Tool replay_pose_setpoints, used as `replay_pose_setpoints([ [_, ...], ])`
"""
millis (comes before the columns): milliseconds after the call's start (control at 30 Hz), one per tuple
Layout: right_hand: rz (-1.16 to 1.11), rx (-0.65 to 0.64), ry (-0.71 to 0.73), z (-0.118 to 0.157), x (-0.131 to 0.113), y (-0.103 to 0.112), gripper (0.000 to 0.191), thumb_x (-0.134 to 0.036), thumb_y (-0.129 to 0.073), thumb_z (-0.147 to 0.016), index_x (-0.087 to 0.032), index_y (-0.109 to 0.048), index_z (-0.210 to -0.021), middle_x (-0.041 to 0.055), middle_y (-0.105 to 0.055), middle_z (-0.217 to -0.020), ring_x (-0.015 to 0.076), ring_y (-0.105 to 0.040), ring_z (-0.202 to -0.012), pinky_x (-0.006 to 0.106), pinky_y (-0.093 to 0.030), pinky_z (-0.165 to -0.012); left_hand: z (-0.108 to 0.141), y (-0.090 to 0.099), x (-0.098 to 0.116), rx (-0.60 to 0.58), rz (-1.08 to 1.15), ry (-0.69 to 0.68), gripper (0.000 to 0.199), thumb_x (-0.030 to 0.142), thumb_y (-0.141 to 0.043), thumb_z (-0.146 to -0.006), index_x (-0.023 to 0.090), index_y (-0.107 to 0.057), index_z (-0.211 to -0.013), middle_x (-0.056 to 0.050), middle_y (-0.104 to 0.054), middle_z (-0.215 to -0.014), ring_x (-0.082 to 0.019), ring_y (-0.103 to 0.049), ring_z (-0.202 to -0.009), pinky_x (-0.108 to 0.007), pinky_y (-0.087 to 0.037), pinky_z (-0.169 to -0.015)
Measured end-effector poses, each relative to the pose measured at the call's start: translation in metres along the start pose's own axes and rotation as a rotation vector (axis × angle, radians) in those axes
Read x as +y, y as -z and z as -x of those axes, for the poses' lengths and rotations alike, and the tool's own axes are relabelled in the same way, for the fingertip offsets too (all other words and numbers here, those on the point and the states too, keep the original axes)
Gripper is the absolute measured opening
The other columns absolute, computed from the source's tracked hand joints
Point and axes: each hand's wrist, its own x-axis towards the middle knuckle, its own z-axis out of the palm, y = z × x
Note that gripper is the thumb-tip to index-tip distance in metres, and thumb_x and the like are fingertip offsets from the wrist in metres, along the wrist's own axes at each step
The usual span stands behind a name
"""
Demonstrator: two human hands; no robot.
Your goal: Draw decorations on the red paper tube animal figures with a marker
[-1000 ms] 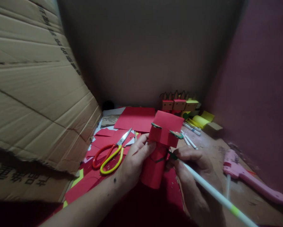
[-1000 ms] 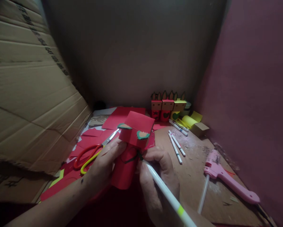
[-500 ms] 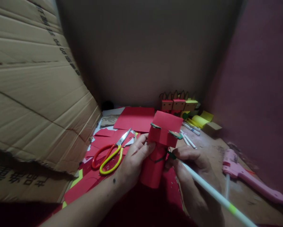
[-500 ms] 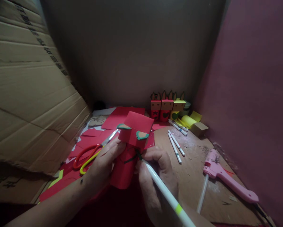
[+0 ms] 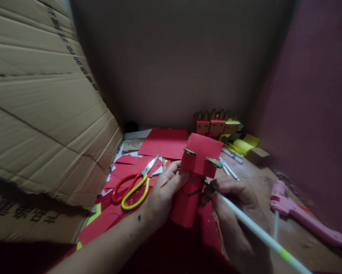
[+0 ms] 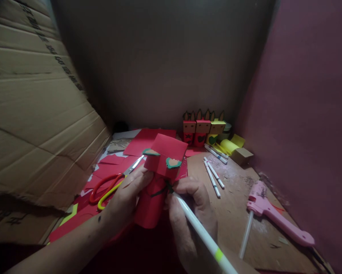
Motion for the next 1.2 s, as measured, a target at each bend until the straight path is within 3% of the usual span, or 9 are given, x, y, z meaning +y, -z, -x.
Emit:
replay_pose_setpoints([
  [200,-0.018,-0.004,-0.002,0.0006,0.0009,-0.0008,0.016,-0.014,-0.058,-0.098,-0.029,-0.058,-0.103,-0.0048,-0.066,-0.087,0.0075,-0.067,-0.067,0.014,-0.057,-0.064,-0.0015,0.0014,-0.0014,-0.042,0.012,-0.002,0.029,0.042,-0.068,-0.091,0.018,-0.058,-0.104,-0.005,-0.073,-0.081,-0.019,-0.068,-0.059,-0.031,-0.054,-0.062],
  [533,-0.016,-0.035,0.025,0.0011,0.0002,0.0005,0.021,-0.012,-0.058,-0.096,-0.030,-0.058,-0.107,-0.0034,-0.067,-0.094,0.0078,-0.068,-0.073,0.014,-0.058,-0.068,-0.0017,0.0029,-0.0027,-0.014,-0.010,0.007,0.034,0.042,-0.068,-0.089,0.016,-0.058,-0.109,-0.008,-0.074,-0.086,-0.019,-0.067,-0.062,-0.033,-0.056,-0.062],
  [767,-0.052,0.096,-0.025,-0.0045,-0.0044,-0.0069,0.017,-0.011,-0.060,-0.092,-0.028,-0.061,-0.092,-0.0071,-0.065,-0.077,0.0059,-0.063,-0.057,0.012,-0.054,-0.054,-0.0024,0.0036,-0.0016,0.003,-0.003,-0.005,0.033,0.042,-0.070,-0.088,0.017,-0.058,-0.105,-0.006,-0.073,-0.080,-0.019,-0.067,-0.059,-0.032,-0.055,-0.060],
  [1200,-0.007,0.067,-0.013,-0.0039,-0.0023,-0.0039,0.016,-0.011,-0.061,-0.092,-0.027,-0.063,-0.094,-0.0048,-0.069,-0.083,0.0079,-0.067,-0.062,0.016,-0.057,-0.059,-0.0022,0.0018,-0.0001,0.003,-0.010,-0.001,0.025,0.039,-0.065,-0.092,0.018,-0.058,-0.104,-0.004,-0.072,-0.077,-0.018,-0.067,-0.057,-0.031,-0.056,-0.059],
])
